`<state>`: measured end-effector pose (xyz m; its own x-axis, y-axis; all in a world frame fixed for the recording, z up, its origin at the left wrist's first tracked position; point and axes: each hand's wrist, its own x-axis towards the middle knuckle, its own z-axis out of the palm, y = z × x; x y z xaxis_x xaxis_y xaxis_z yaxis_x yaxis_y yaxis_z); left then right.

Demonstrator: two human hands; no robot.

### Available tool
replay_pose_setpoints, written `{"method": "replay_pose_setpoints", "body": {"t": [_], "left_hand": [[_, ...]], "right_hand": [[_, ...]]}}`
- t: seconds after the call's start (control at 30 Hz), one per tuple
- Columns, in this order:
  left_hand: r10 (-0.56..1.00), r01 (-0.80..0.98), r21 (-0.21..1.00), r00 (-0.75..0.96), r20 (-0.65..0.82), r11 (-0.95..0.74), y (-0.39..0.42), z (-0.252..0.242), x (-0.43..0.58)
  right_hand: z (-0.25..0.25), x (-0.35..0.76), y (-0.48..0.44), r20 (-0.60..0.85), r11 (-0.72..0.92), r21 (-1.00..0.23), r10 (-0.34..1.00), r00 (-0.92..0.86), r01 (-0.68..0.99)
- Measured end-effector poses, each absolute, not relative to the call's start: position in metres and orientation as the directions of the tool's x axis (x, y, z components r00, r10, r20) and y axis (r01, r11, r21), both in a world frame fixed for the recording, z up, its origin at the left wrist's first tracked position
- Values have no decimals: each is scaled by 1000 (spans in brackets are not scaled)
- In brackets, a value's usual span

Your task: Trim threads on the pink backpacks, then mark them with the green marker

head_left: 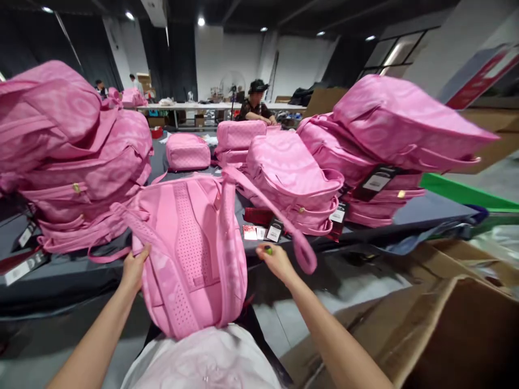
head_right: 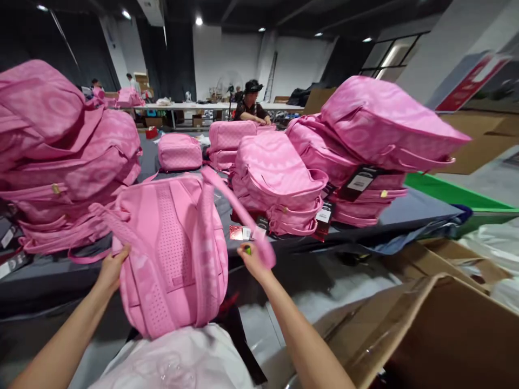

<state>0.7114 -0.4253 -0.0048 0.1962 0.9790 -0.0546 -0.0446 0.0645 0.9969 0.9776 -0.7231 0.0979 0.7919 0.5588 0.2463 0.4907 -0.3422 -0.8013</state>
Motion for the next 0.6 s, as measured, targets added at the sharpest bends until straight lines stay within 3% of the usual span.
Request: {"method": "replay_pose_setpoints", "body": {"t": [0.13, 0.27, 0.3, 0.37, 0.43, 0.47, 0.53, 0.6], "left_hand": [[990, 114, 993, 138, -8, -8, -431, -25, 733], [981, 190, 975, 175, 86, -119, -439, -33, 744], [977, 206, 968, 185, 103, -141, -441, -35, 743], [973, 251, 953, 195, 123, -171, -441, -39, 735], [972, 309, 935, 205, 115, -176, -439, -39, 721], [973, 339, 923, 198, 117, -179, -439, -36, 714], [959, 410, 867, 136, 247, -282, -442, -20, 702], [814, 445, 708, 91, 574, -548, -452, 8, 703]], "right_hand": [[135, 959, -725, 365, -319, -743, 544, 756, 589], [123, 907, -675, 390, -111, -707, 762, 517, 698], [110, 900, -658, 470, -23, -656, 770, 432, 754], [81, 904, -631, 660, 92, -393, 721, 211, 915], [52, 928, -623, 746, 70, -195, 658, 102, 978], [40, 944, -626, 766, 29, -168, 633, 112, 985], [22, 975, -640, 798, -72, -188, 571, 195, 979], [10, 992, -654, 826, -155, -210, 499, 260, 965]]}}
